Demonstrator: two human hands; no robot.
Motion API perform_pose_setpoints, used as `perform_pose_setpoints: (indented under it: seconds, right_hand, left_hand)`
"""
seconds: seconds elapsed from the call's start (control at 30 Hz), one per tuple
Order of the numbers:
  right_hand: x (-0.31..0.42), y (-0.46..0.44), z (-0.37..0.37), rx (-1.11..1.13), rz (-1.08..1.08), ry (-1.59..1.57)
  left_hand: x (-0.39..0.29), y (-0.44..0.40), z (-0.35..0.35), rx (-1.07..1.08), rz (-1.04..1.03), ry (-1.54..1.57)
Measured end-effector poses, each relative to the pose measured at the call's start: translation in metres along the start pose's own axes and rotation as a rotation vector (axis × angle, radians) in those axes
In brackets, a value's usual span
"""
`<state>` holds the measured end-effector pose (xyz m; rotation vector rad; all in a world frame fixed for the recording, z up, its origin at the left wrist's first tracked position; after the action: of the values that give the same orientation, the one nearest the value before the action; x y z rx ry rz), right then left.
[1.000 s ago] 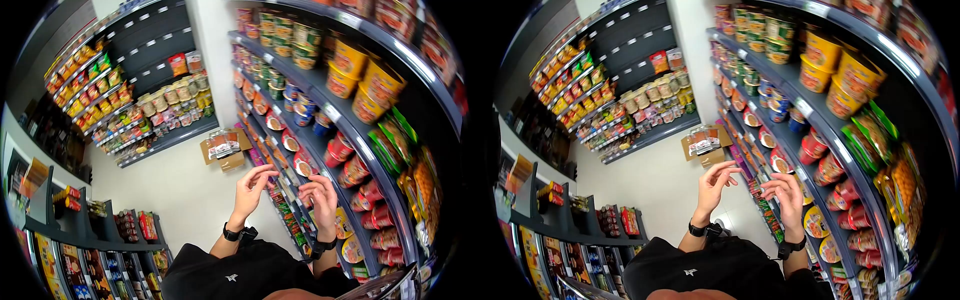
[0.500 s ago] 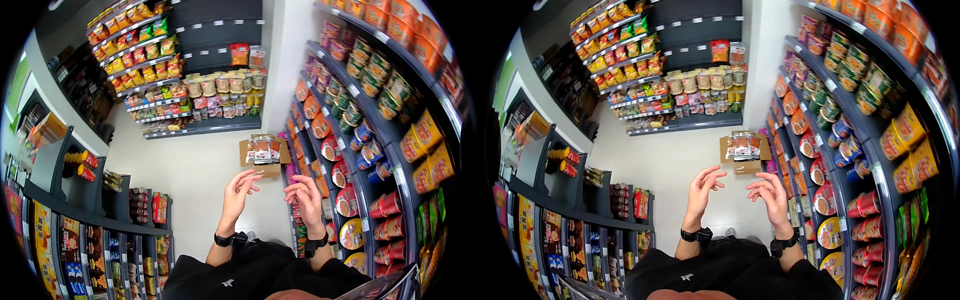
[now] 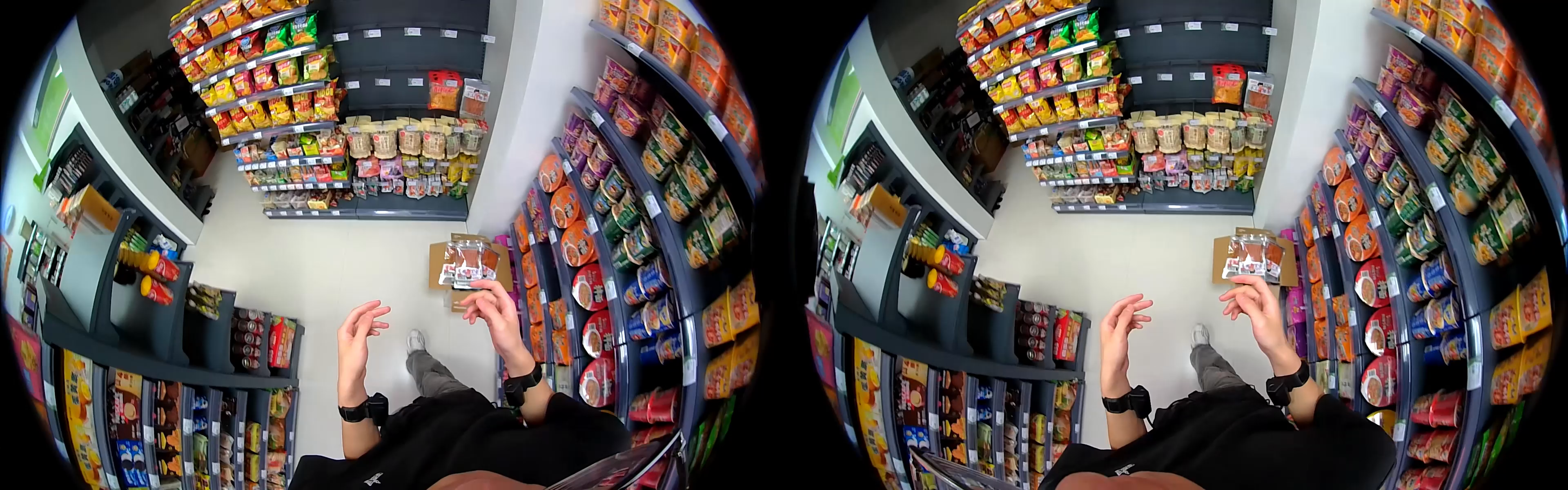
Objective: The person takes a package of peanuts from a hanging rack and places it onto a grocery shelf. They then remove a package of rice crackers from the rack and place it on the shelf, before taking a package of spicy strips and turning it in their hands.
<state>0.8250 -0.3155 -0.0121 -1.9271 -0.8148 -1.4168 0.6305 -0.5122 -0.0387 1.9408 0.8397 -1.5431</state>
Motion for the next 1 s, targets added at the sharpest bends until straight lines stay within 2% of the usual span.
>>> perform_pose_setpoints:
  seconds: [0.2,0.27,0.4,0.7,0.77,1.0]
  right_hand:
    - [0.003,-0.114,0.022,-0.067,0.052,-0.009]
    - [0.005,-0.152,0.032,-0.083,0.073,-0.028]
    - [-0.001,-0.22,0.051,-0.116,0.095,-0.032]
    - [-0.025,-0.339,0.073,-0.189,0.004,-0.03]
    - [-0.037,-0.367,0.077,-0.234,-0.06,-0.055]
    - [-0.06,-0.502,0.075,-0.27,-0.05,-0.006]
  left_hand:
    - [-0.021,-0.133,-0.026,0.059,-0.027,-0.07]
    - [-0.034,-0.177,-0.044,0.172,-0.066,-0.061]
    - [-0.049,-0.252,-0.061,0.233,-0.101,-0.112]
    - [-0.02,-0.393,-0.052,0.161,0.046,-0.099]
    - [-0.02,-0.425,-0.053,0.188,0.045,-0.109]
    - [-0.025,-0.575,-0.037,0.249,0.014,-0.086]
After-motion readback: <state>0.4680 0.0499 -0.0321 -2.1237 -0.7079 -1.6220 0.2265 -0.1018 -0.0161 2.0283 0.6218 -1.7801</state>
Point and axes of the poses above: each hand's wrist, its own y-axis away from the middle knuckle, its own z-axis out of the back of the hand, x = y × z, the point moved 4 cm from there along -y, towards the middle knuckle, and after that the axes turned 1 degree about -z, right-handed, at the moved point
